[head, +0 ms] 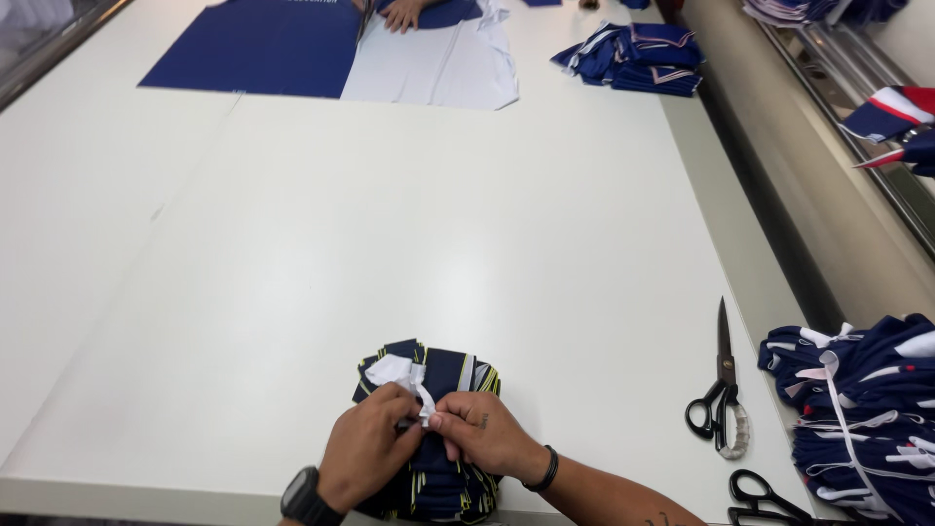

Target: The person folds multiple navy blue garments with yellow trim on a white table, aligning edges and stacking them into a neat pile. The person then retrieves a white cloth strip, wraps it around the stack, and ties it to secure the bundle.

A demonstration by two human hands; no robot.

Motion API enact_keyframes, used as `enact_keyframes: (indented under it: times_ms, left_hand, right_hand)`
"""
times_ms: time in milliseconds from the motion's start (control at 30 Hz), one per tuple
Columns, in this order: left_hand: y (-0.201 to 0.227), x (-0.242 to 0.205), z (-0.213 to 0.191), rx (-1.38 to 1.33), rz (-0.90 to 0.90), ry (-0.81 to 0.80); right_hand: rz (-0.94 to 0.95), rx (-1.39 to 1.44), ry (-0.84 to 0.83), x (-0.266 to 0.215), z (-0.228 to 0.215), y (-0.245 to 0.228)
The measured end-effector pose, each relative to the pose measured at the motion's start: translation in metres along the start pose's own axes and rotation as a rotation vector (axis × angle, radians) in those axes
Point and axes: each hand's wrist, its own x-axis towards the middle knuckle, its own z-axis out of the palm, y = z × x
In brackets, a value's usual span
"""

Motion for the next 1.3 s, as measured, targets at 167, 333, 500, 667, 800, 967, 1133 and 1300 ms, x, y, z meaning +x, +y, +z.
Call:
enact_keyframes:
  times_ms: [167, 333, 500, 667, 800, 967, 1133, 1300]
  left_hand:
    - [-0.005, -0.012, 0.023, 0.189, 0.425, 0.421]
    - [-0.022, -0.006, 0.021, 0.004, 0.562, 0.213]
    - [-0.016, -0.006, 0.021, -0.155, 0.043, 0.107]
    - [-0.006, -0.005, 0.023, -0.038, -0.087, 0.093]
    - [-0.004, -0.003, 0.021, -0.045, -0.096, 0.068]
    - [0.002, -0.011, 0.015, 0.015, 0.075, 0.202]
    - [0.015, -0.024, 0.018, 0.132, 0.179, 0.352]
    - [-0.001, -0.025, 0.002, 0.383, 0.415, 0.152]
  right_hand:
    - [0.142, 0.312, -0.122, 0.012, -0.008, 0.000]
    - [0.140, 0.152, -0.197, 0.011, -0.008, -0.008]
    - [-0.168, -0.357, -0.098, -0.006, -0.001, -0.015]
    - [-0.567, -0.525, 0.316, -0.013, 0.024, -0.007]
    - [-0.769, -0.578, 0.396, -0.009, 0.028, 0.001]
    - [-0.241, 0.023, 0.059, 0.001, 0.010, 0.006]
    - [0.047, 0.368, -0.124, 0.012, -0.002, 0.009]
    - [-0.358, 0.083, -0.108, 0.006, 0.003, 0.023]
